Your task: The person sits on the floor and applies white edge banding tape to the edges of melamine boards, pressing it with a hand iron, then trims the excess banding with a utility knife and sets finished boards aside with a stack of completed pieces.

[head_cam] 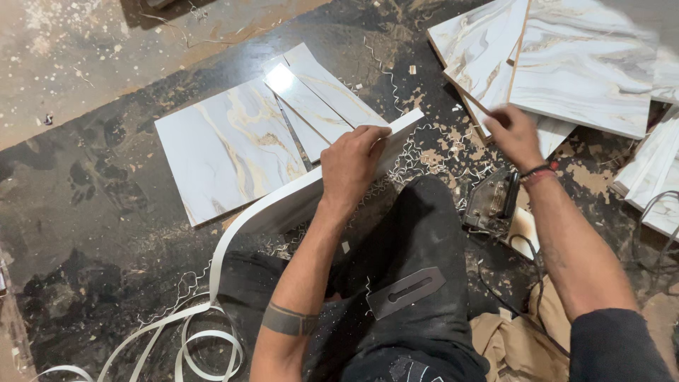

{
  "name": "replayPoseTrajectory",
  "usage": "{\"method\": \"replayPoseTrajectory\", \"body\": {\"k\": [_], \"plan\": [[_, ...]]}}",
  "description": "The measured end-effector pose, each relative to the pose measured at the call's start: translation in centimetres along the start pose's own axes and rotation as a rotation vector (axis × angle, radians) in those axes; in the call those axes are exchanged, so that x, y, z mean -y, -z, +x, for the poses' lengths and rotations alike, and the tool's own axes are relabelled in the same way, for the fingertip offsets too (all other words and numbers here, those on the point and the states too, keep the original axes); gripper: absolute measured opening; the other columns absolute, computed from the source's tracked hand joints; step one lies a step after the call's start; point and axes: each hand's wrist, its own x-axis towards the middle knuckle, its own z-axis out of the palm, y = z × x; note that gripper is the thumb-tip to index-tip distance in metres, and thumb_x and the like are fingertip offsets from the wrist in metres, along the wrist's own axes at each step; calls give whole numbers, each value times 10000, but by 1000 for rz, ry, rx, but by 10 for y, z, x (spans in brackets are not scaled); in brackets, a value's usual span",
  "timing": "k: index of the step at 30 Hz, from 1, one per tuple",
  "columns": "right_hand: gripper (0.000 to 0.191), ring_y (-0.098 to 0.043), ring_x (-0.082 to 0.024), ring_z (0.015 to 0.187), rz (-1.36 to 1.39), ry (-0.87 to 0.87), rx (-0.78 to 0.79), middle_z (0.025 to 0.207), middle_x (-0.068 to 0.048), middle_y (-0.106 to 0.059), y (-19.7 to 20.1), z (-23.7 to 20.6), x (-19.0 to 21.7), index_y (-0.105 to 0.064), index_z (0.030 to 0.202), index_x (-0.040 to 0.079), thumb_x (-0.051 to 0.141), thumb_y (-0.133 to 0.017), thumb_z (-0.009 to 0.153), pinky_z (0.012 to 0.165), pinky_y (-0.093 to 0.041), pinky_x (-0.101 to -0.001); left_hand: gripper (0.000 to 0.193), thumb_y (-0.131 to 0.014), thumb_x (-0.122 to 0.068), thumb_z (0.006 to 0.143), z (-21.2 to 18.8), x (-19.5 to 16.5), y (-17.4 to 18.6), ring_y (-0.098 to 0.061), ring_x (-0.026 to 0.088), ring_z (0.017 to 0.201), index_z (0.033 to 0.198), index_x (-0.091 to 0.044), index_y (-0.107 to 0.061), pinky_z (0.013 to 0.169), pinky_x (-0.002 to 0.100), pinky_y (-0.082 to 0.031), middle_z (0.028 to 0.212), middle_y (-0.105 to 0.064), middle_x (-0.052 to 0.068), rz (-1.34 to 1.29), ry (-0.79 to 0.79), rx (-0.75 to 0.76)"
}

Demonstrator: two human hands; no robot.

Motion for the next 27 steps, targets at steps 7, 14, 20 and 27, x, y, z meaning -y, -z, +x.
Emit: {"method": "replayPoseTrajectory", "body": {"k": [7, 14, 20, 27], "plan": [[464, -755, -338, 839, -537, -550, 247, 987, -255, -793, 12, -51, -71, -784, 1031, -68, 368, -657, 936, 775, -577, -454, 102, -700, -243, 952, 1, 6, 0, -725, 236, 873, 1025, -189, -747, 682, 392, -549, 987, -756, -16, -59, -59, -27], [110, -678, -219, 690, 542, -790, -38, 874, -117, -647, -15, -68, -54, -522, 1106, 44, 135, -543, 1049, 622, -582, -365, 77, -694, -236, 947, -5, 5, 2, -716, 255, 845, 982, -168, -697, 637, 426, -528, 918, -738, 1, -31, -48, 8], [321, -638, -281, 945, -290, -329, 110, 1033, -210, -693, -16, -68, -30, -640, 1118, -9, 298, -578, 1050, 852, -495, -434, 84, -682, -242, 960, -5, 4, -1, -715, 255, 852, 981, -161, -684, 646, 426, -532, 918, -734, 5, -41, -72, -43], [341, -640, -270, 913, -199, -59, 168, 1029, -137, -663, 51, -53, 75, -628, 1228, 70, 328, -495, 1049, 813, -508, -413, 89, -667, -248, 963, -6, 6, -6, -713, 263, 836, 980, -163, -683, 646, 435, -532, 925, -737, 8, -39, -76, -57]]}}
